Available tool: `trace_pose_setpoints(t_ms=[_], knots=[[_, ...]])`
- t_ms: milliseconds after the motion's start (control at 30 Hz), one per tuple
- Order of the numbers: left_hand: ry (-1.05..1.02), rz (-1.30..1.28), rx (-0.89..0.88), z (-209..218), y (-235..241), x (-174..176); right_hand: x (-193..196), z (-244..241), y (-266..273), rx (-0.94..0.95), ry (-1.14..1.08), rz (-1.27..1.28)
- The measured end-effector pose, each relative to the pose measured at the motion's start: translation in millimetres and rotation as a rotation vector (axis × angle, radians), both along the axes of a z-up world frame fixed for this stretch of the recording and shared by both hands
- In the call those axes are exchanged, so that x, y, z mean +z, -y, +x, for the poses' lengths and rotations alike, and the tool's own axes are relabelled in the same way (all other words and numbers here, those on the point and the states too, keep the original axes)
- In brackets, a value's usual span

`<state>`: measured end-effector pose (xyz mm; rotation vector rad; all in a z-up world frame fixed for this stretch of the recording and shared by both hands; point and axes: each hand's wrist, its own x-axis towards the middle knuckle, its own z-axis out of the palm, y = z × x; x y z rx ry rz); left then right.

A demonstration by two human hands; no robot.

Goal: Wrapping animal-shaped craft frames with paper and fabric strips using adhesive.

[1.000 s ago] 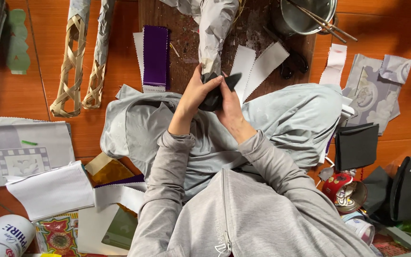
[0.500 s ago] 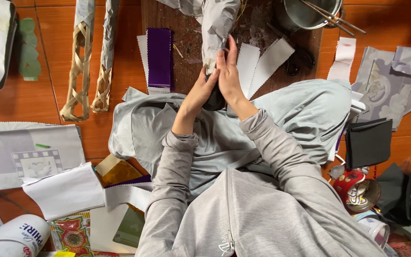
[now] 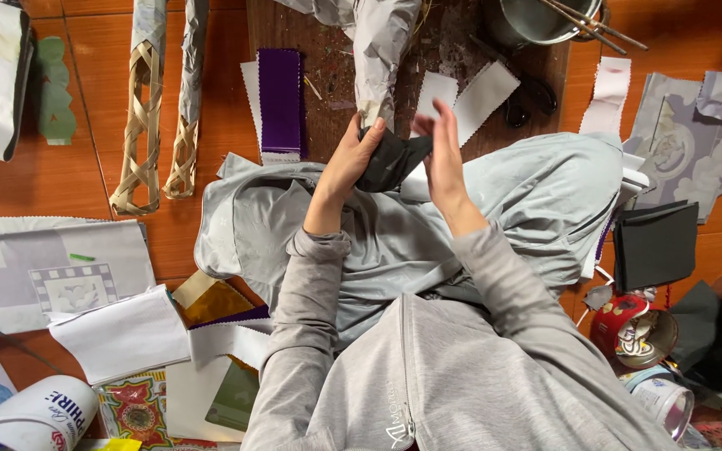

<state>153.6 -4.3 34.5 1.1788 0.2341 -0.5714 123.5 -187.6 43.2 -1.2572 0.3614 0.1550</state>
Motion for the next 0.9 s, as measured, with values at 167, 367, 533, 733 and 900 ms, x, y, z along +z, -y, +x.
trace_pose_setpoints(t_ms=[167,367,533,733,900], knots=[[-0.004,0.054,0.001,0.1,0.6,-2.9,0.3,-61.6,15.8,-0.068,-0.125,0.176],[-0.001,0.037,0.025,-0.9,0.3,-0.8,-14.7,-75.2,2.3,0.249,-0.103,-0.010],[0.014,0.001,0.040,-4.2,-1.1,-4.2,-12.5,-56.2,-6.7,0.192,-0.096,0.011],[-0.037,-0.026,0.034,-4.7,0.5,-0.7,-9.4,-38.7,-9.3,0.133,-0.006,-0.019],[-0.036,-0.045,0.046,-4.4,0.0,-4.0,8.1,-25.6,-13.4,-0.002,-0.274,0.267]])
